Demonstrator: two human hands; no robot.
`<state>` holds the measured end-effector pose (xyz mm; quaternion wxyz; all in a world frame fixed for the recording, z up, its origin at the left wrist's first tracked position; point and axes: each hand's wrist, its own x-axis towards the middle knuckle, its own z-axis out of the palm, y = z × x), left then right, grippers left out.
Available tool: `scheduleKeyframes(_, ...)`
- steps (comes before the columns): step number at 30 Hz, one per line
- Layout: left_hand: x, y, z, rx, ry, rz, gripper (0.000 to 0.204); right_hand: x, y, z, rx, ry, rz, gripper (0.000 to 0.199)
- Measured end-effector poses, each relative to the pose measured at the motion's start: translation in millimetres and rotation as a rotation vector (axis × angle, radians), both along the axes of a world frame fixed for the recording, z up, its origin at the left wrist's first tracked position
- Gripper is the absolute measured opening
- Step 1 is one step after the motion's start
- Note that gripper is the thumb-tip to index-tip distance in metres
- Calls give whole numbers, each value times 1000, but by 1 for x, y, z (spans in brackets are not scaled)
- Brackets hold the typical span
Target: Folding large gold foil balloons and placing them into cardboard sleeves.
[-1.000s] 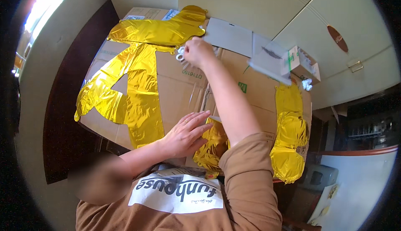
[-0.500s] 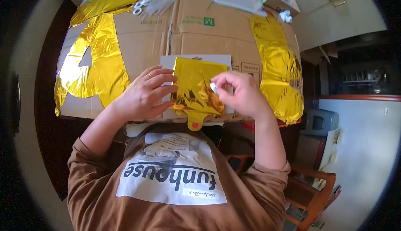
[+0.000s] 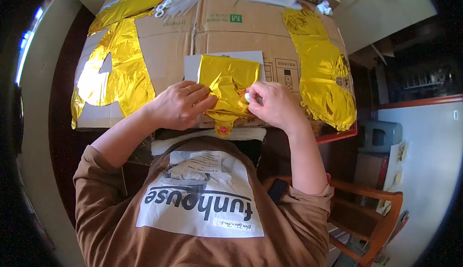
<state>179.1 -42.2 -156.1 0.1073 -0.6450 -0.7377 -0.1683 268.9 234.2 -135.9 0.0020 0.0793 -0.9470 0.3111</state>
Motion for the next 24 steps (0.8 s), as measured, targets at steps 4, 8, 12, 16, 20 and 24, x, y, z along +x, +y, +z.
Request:
scheduleKeyframes(4, -5, -4, 3, 15, -92, -34, 37, 3, 1, -3, -22, 22, 10, 11)
scheduleKeyframes(8, -18, -9, -9, 71, -124, -58, 34, 2, -1, 1, -33, -2, -4, 13)
scheduleKeyframes(12, -29, 2, -12, 198, -90, -119, 31, 0, -2, 7, -33, -146, -67, 14)
scheduleKeyframes(16, -39, 7, -14, 237, -235, -79, 28, 7, 9, 7, -301, -11, -120, 7)
scheduleKeyframes(20, -46, 10, -6, 225, -402, 76, 22, 32, 3, 43, -312, 215, -60, 8)
scheduleKeyframes(24, -49, 14, 17, 232, -501, 200, 16, 34, -24, 39, -99, 24, 10, 8)
